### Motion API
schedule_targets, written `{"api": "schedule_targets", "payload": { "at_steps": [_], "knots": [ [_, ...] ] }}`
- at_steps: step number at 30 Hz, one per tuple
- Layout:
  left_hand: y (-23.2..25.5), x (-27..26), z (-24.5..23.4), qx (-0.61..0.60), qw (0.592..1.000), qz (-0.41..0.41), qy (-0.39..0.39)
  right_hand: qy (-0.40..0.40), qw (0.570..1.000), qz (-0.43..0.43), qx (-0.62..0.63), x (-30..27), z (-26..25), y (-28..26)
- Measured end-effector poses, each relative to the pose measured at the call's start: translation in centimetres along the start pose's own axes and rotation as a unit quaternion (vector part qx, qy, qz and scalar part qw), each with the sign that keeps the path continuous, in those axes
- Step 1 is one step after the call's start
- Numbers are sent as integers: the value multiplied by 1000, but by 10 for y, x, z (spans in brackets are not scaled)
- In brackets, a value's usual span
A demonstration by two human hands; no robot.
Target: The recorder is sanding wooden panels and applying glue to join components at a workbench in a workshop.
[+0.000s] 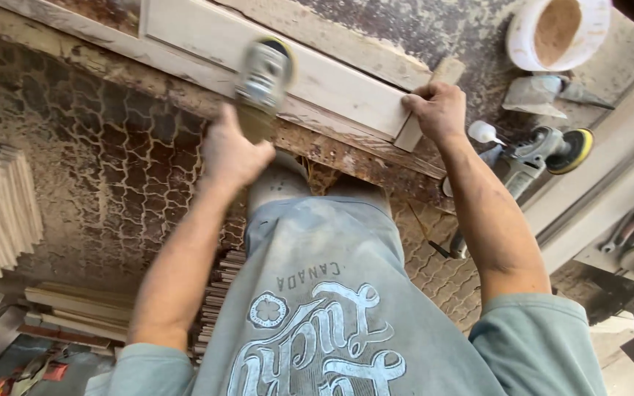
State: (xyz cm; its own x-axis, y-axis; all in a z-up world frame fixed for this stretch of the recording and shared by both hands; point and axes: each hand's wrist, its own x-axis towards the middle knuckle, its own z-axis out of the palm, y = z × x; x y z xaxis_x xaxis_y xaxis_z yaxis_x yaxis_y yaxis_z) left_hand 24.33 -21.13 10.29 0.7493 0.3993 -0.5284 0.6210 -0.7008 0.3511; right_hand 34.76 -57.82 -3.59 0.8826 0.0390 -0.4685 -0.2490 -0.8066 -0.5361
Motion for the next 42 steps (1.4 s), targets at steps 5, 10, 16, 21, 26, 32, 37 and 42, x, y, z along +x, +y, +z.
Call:
{"api": "schedule_targets", "payload": {
  "at_steps": [5, 10, 16, 21, 26, 32, 37, 42],
  "knots": [
    [49, -48, 97, 116, 972, 101, -179, -17, 999, -21, -32, 6, -4, 8],
    [25, -50, 111, 89, 963, 188, -171, -29, 998, -37, -53, 2, 1, 3],
    [-60, 2, 19, 97, 992, 33, -72, -32, 998, 27, 56, 0, -3, 1],
    [-126, 51, -44, -64, 992, -85, 67, -29, 994, 29, 102, 0, -3, 0],
    [-150, 72, -51, -83, 985, -119, 90, -38, 994, 29, 95, -1, -7, -4],
    [-78, 6, -20, -69, 991, -109, 38, -47, 995, 24, 89, 0, -10, -2],
    [-10, -45, 59, 25, 995, -8, -95, -52, 991, 5, 122, 1, -14, -5],
    [23, -57, 170, 58, 967, 187, -164, -35, 987, 54, 146, 6, -10, -10]
  ]
}}
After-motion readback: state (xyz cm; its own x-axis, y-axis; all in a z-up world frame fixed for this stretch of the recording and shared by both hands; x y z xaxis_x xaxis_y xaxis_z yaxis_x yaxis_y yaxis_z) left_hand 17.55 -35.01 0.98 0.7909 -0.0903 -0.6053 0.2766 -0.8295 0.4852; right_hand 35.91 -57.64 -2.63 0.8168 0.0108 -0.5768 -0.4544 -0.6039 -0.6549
